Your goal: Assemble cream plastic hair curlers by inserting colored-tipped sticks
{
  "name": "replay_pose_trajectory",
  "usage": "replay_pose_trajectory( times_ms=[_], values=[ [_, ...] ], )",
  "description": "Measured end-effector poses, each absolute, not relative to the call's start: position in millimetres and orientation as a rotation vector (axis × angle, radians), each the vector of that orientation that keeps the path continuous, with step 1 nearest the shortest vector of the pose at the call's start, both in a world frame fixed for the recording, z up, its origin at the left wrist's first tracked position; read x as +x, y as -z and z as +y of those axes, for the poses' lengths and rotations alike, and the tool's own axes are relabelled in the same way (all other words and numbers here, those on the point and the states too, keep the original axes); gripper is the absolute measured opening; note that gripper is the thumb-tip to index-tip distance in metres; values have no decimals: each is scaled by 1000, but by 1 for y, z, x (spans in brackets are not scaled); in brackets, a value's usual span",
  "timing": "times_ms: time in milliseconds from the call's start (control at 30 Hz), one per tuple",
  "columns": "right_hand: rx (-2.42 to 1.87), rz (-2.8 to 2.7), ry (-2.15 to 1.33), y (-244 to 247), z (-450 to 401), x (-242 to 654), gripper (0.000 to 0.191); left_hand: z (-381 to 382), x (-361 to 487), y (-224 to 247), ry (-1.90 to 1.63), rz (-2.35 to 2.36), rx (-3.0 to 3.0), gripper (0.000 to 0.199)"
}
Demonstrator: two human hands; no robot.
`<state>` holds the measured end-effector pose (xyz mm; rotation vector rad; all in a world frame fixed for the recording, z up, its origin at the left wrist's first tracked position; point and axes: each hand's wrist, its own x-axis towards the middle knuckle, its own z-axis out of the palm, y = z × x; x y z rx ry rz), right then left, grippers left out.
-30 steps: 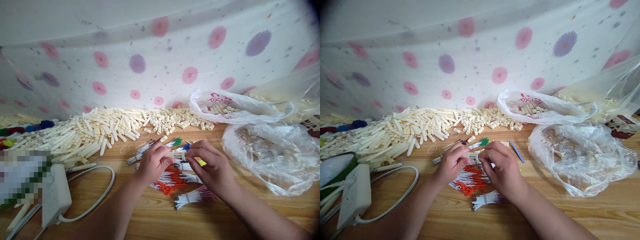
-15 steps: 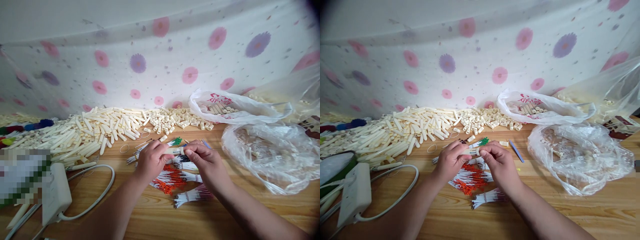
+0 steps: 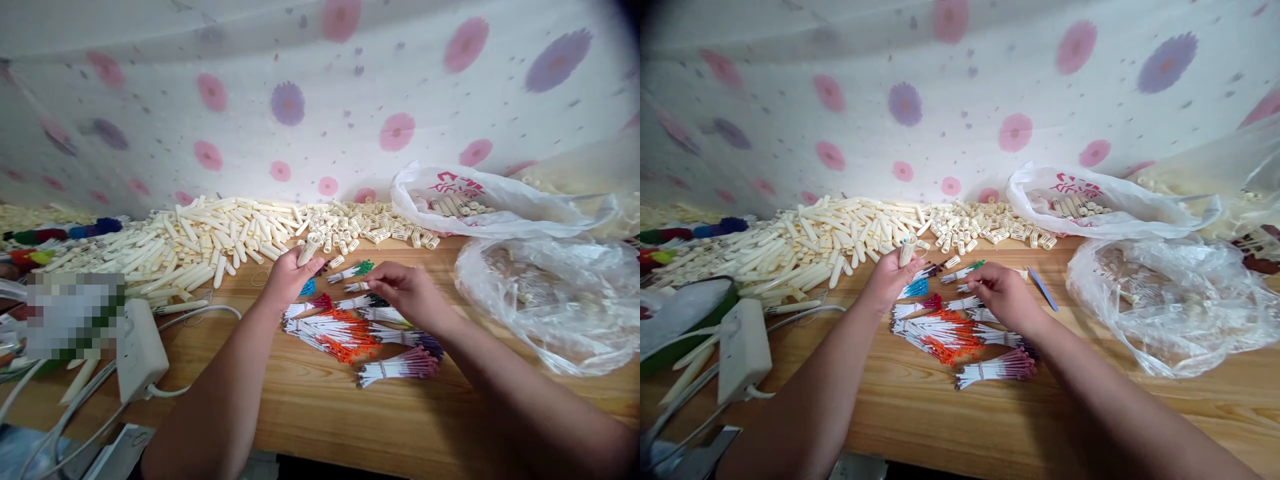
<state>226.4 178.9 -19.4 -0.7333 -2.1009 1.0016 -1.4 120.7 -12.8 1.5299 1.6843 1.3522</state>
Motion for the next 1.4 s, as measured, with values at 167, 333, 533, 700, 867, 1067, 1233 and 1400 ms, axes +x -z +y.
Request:
replay_pose_trajectory(
  times_ms=[167, 333, 533, 700, 867, 1067, 1233, 1400],
  values=[
    [-541, -2833, -549, 17, 174, 174, 23, 113, -23, 3, -698, 1518, 1456, 20],
    [-709, -3042, -194, 25, 170, 131, 25, 113, -40, 6, -385, 1410, 1399, 9],
    [-704, -3044, -104, 27, 171, 124, 25, 119, -43, 18, -367, 1447, 1373, 5],
    [-776, -3006, -15, 25, 179, 145, 23, 121, -43, 24, -367, 1466, 1327, 6],
    [-851, -2939, 16, 14, 193, 191, 18, 118, -41, 17, -378, 1485, 1357, 9],
    [-678, -2762, -426, 6, 177, 238, 18, 106, 7, 2, -783, 1587, 1668, 21],
    [-659, -2456, -820, 14, 166, 237, 13, 102, 41, 6, -704, 1606, 1872, 20],
    [-604, -1946, -1455, 22, 167, 239, 11, 104, 44, 12, -820, 1481, 1655, 22]
  ],
)
